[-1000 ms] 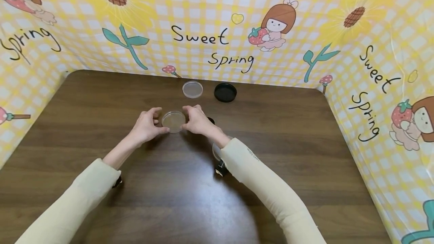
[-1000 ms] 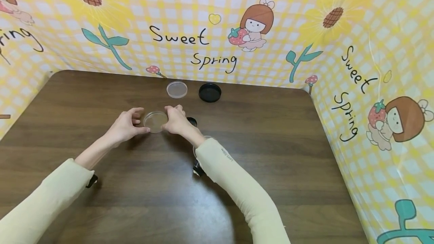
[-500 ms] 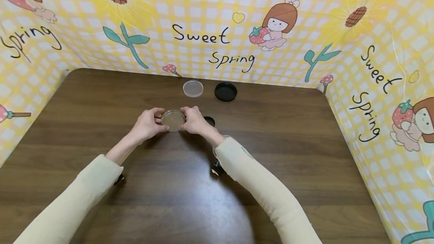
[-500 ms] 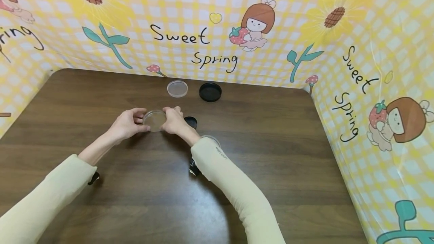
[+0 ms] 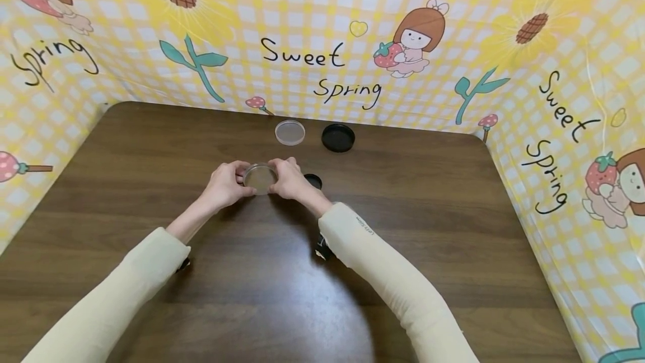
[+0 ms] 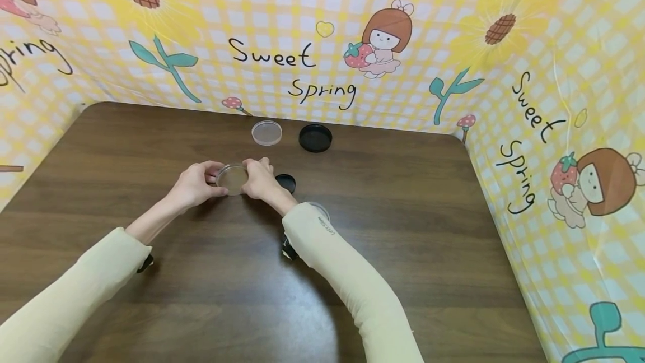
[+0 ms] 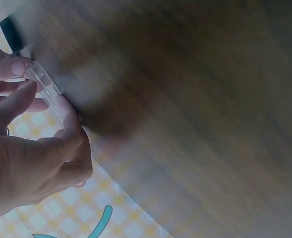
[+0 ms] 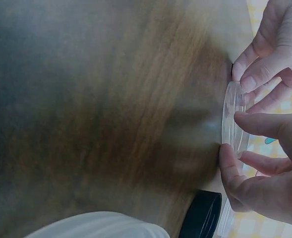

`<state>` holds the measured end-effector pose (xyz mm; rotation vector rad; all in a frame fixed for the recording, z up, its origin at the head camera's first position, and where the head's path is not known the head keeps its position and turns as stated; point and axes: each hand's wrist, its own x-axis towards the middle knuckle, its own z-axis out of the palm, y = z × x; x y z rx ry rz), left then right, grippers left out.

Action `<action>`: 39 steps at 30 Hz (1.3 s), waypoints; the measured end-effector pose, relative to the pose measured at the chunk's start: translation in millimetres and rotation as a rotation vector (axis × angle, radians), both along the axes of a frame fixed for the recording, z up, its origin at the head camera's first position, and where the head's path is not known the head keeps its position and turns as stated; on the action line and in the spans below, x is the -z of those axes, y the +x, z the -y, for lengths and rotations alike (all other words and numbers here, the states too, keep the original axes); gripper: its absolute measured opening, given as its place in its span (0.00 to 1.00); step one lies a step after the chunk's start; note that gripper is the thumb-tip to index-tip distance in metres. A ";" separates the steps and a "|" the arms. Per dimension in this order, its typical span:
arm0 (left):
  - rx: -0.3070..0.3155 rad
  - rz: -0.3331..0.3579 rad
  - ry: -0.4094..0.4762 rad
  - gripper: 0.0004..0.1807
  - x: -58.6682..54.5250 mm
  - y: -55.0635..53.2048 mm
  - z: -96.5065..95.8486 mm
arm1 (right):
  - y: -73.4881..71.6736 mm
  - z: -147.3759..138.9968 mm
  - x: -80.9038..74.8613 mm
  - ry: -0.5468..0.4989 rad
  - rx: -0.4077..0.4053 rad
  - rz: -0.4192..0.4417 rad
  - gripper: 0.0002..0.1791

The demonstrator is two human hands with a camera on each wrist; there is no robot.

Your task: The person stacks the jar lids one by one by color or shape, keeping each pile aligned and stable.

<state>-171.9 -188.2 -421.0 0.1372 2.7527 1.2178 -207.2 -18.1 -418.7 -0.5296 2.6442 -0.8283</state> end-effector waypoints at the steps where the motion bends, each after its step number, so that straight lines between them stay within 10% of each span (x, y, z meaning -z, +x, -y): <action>1: -0.001 0.001 0.003 0.33 0.9 0.2 -0.3 | 0.6 -0.1 0.2 0.006 -0.004 -0.002 0.36; 39: -0.031 -0.039 0.032 0.35 2.0 9.9 0.5 | 8.6 -7.3 -3.0 -0.064 -0.018 -0.087 0.35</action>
